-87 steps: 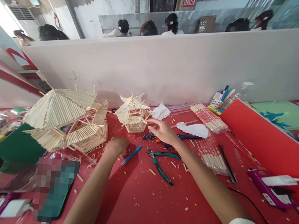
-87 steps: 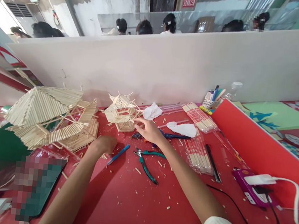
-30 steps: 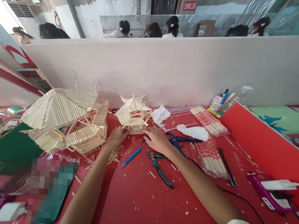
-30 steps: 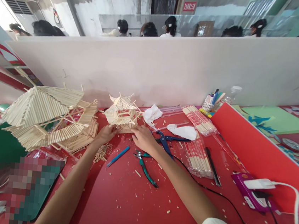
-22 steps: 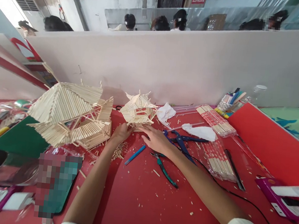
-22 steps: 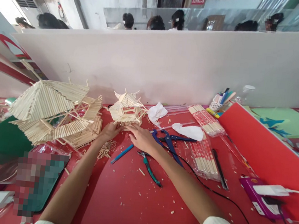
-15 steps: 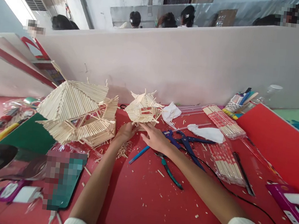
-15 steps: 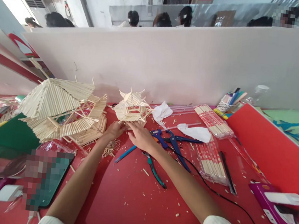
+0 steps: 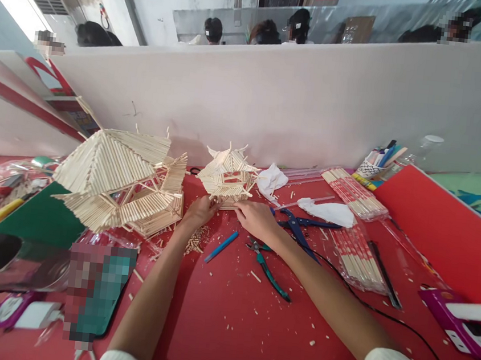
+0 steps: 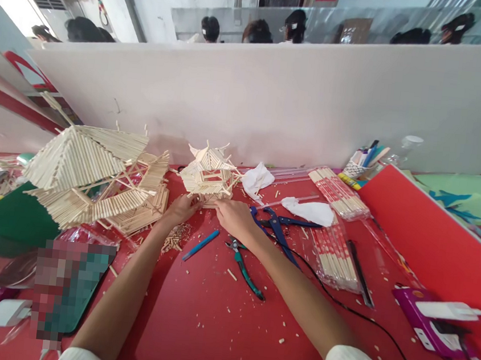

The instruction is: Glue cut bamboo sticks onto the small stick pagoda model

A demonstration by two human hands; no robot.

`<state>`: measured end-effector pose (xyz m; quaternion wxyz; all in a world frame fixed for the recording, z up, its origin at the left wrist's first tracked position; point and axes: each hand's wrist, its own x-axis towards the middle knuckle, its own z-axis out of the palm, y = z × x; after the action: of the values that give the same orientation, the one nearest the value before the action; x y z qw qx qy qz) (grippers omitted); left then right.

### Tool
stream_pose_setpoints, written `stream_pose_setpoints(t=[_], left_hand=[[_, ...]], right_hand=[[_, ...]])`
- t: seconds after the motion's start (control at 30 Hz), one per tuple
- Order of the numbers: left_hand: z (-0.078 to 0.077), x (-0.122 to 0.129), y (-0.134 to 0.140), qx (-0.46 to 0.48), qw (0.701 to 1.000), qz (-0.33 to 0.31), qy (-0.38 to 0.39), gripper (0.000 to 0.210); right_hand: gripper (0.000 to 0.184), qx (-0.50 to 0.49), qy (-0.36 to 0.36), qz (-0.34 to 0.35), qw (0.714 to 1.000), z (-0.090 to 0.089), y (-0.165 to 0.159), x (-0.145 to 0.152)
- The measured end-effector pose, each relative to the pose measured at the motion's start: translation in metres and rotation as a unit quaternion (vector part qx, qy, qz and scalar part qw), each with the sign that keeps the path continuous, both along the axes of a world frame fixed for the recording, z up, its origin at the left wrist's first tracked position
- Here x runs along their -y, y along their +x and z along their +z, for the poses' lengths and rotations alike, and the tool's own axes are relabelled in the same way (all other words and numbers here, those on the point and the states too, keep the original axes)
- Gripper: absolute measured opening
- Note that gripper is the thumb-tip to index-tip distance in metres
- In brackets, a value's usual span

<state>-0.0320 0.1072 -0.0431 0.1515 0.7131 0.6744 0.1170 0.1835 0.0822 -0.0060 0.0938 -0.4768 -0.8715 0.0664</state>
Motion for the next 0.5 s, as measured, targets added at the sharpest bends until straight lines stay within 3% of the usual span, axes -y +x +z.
stream_pose_setpoints(t=[0.5], left_hand=[[-0.002,-0.001,-0.001,-0.003,1.0,0.002,-0.004,0.024]], right_hand=[[0.031,0.078,0.005,-0.011,0.997,-0.006,-0.034,-0.01]])
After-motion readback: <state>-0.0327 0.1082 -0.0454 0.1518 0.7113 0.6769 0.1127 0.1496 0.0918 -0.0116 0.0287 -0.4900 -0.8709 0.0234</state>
